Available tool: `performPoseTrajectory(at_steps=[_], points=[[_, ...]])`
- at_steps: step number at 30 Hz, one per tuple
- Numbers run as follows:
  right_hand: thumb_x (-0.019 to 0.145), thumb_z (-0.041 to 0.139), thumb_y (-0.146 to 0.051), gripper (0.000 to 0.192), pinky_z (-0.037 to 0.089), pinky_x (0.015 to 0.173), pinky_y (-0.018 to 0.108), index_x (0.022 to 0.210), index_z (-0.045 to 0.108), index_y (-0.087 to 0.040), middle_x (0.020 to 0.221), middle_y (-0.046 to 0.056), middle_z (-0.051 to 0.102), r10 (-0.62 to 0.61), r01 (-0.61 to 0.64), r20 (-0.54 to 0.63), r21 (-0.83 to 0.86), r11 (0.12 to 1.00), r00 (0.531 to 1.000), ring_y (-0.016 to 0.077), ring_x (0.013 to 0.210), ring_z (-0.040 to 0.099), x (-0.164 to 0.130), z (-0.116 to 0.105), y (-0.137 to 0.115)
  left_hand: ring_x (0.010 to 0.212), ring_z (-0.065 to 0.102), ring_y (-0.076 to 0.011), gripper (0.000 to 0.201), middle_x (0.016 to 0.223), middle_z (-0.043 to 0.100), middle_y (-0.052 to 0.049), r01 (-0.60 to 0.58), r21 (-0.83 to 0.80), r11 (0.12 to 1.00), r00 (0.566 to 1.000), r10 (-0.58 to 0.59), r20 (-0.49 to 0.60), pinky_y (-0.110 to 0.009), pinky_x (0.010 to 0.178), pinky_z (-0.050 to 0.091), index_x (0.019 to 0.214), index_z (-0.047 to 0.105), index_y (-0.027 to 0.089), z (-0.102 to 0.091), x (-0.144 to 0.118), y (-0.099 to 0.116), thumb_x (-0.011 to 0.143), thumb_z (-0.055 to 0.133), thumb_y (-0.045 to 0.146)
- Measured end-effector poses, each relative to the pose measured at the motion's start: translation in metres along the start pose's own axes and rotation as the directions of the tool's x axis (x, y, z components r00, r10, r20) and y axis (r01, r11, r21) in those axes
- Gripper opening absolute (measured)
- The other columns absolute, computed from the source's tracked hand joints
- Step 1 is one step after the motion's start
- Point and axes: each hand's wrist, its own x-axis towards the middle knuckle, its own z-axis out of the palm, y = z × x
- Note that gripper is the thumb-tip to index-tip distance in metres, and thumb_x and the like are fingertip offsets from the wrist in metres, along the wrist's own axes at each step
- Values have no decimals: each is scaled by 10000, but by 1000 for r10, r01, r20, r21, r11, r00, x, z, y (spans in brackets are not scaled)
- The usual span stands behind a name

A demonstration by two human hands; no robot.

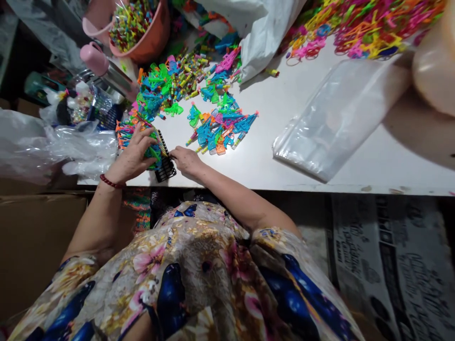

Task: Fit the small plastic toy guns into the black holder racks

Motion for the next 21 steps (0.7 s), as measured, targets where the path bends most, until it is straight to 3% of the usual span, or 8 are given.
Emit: performPoseTrajectory(at_steps=[5, 11, 16, 21], points=[[1015, 486, -194, 333, 426, 795, 286, 1262, 706, -234, 1206, 76, 675, -41, 41, -2, -65, 997, 999, 204, 1002, 618, -3, 2, 1, 1635, 131, -380, 462, 1605, 435, -170, -3, 0, 1000, 1000, 3, -11, -672, 1308, 211, 1177, 545, 200, 3, 8, -11, 777, 726, 57], [1015, 447, -193, 359, 353, 659, 304, 1290, 669, -257, 1250, 92, 637, -67, 88, 92, -241, 967, 993, 219, 948, 586, -4, 4, -4, 1634, 140, -380, 471, 1600, 444, -155, 27, -40, 999, 1000, -27, -8, -666, 1312, 211, 1175, 565, 206, 4, 12, -15, 758, 737, 68], [1003, 441, -146, 330, 396, 722, 313, 1239, 661, -218, 1210, 118, 632, -96, 122, 102, -283, 951, 990, 231, 971, 575, -6, 4, -9, 1633, 140, -385, 434, 1606, 435, -154, 25, -51, 998, 1000, -26, -11, -686, 1305, 203, 1169, 561, 211, 5, 13, -17, 781, 730, 115], [1009, 433, -164, 274, 462, 851, 315, 1141, 673, -168, 1144, 120, 635, -70, 69, -9, -130, 989, 997, 223, 1006, 596, -8, 3, 4, 1637, 129, -372, 426, 1597, 447, -154, 36, -61, 997, 999, -36, -13, -644, 1318, 213, 1146, 558, 205, 5, 14, -15, 761, 692, 78]])
